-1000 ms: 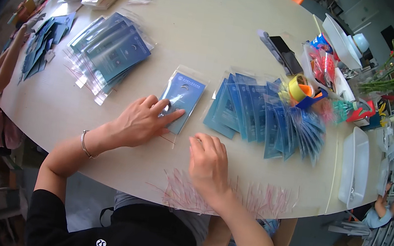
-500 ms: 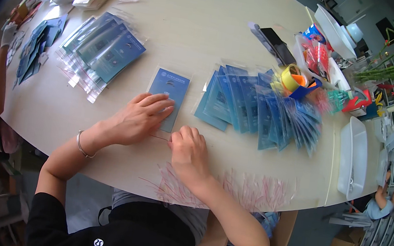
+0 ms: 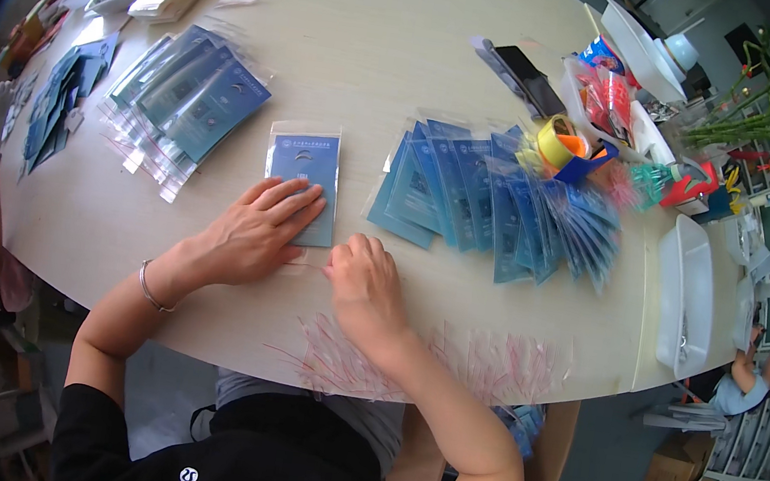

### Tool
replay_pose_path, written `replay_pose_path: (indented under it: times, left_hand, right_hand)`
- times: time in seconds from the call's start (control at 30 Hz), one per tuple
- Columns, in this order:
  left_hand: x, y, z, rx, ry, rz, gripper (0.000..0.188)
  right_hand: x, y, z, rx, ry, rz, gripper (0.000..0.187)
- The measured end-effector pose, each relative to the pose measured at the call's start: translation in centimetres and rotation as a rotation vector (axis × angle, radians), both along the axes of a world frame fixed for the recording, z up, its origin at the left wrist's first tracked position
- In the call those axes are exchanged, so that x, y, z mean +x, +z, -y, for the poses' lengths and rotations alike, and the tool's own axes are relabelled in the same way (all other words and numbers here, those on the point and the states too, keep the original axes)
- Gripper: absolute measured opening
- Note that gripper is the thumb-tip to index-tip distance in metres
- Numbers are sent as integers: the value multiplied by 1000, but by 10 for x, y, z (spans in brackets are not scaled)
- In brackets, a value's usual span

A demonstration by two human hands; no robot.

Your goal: The person inserts blue cards into clear plastic sleeves one by one. They pick up a card, slide it into a sleeve, and place the finished unit on a growing stack on the table. The process is repeated continuously throughout the clip.

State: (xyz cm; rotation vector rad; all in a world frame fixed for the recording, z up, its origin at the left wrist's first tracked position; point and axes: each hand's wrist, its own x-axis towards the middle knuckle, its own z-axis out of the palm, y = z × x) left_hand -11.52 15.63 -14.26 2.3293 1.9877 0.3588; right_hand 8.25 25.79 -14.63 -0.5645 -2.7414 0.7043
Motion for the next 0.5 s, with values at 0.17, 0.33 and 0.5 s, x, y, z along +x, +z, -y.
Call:
replay_pose_path:
  times: [0.17,0.33,0.5]
  left_hand:
    - [2,-5,-4,-18,31,46,67]
    - [0,-5,2,-19,75,37,70]
    - [4,-6,-3,-19,56,45,70]
  right_hand:
    - [27,10,20,-147,130,35,9]
    - [49,40,10,-259,-122,-106,12]
    - [24,15,-9,-202,-135,-216,13]
